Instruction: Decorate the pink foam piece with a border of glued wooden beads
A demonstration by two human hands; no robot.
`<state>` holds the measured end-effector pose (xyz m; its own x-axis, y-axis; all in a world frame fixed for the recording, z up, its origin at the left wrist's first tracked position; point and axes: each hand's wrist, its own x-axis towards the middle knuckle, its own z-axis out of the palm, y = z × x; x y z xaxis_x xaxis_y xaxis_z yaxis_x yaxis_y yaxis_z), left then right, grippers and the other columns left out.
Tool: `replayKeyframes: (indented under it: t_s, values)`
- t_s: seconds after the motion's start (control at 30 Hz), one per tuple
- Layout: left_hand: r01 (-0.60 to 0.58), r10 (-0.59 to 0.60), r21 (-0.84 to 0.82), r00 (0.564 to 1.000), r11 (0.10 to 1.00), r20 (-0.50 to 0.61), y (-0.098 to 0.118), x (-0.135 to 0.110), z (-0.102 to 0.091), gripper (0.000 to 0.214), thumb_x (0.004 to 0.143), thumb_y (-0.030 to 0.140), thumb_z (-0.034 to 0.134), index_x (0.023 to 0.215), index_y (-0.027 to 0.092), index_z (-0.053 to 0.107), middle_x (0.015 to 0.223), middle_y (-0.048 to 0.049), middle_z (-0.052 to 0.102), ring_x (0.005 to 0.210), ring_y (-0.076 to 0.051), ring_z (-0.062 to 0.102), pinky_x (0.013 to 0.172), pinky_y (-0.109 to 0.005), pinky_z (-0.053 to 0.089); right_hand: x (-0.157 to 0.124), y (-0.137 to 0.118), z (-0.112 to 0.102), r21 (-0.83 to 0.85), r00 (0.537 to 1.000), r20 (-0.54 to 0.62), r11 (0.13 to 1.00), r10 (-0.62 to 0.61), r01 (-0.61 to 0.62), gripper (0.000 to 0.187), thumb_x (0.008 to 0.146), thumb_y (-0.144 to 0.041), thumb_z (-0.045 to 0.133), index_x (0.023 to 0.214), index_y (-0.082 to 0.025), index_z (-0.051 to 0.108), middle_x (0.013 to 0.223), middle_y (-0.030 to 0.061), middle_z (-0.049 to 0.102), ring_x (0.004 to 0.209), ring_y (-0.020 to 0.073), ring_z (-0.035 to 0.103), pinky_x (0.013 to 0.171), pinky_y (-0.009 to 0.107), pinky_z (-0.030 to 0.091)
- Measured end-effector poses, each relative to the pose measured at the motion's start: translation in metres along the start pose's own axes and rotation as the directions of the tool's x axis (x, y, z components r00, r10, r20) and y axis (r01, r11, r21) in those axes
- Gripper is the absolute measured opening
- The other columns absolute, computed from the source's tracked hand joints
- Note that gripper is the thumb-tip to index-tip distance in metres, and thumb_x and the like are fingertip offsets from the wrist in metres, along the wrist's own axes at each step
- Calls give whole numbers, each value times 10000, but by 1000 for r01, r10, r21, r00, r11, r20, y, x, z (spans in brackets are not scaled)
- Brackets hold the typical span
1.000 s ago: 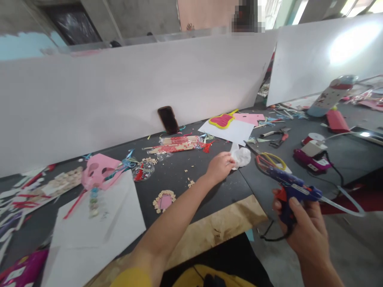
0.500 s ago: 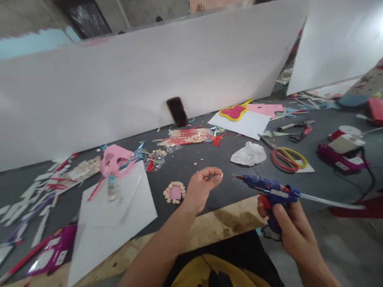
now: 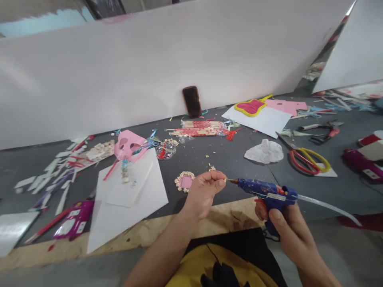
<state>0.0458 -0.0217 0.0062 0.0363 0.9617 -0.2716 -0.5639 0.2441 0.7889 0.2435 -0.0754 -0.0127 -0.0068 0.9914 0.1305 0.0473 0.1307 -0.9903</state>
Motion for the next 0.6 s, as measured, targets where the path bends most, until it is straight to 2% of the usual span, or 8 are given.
replayKeyframes:
  t_s: [0.23,0.37,0.5,0.6]
  values:
    - [-17,17,-10,1000,1000,19,0,-3,-5,274,502,321,874,679,174,725,721,0,637,639,-75,513,627,-220,418,-4,-8,9,17,999,-14,999,30,-30,167,891,-403,527,961,-254,546,766,16,558,677,138,530,632,257,489]
    - [-25,26,-17,999,1000,28,1,-3,-7,262,507,316,874,672,173,729,714,-1,635,643,-75,513,620,-214,414,-4,-12,9,-41,998,-51,999,30,-33,186,878,-411,547,980,-256,561,777,18,562,693,141,548,645,256,505]
    - [-13,14,-35,1000,999,21,1,-5,-7,261,500,298,879,670,164,731,693,-2,638,631,-75,515,610,-211,409,0,-13,7,-126,997,13,989,-70,71,210,887,-428,526,934,-228,571,767,27,554,642,132,539,585,246,501]
    - [1,1,-60,1000,998,18,3,-6,-5,265,481,282,888,656,162,730,683,3,639,619,-67,516,602,-201,400,2,-14,8,-127,992,30,984,-123,126,211,901,-422,505,933,-224,569,723,21,540,608,126,526,549,238,488]
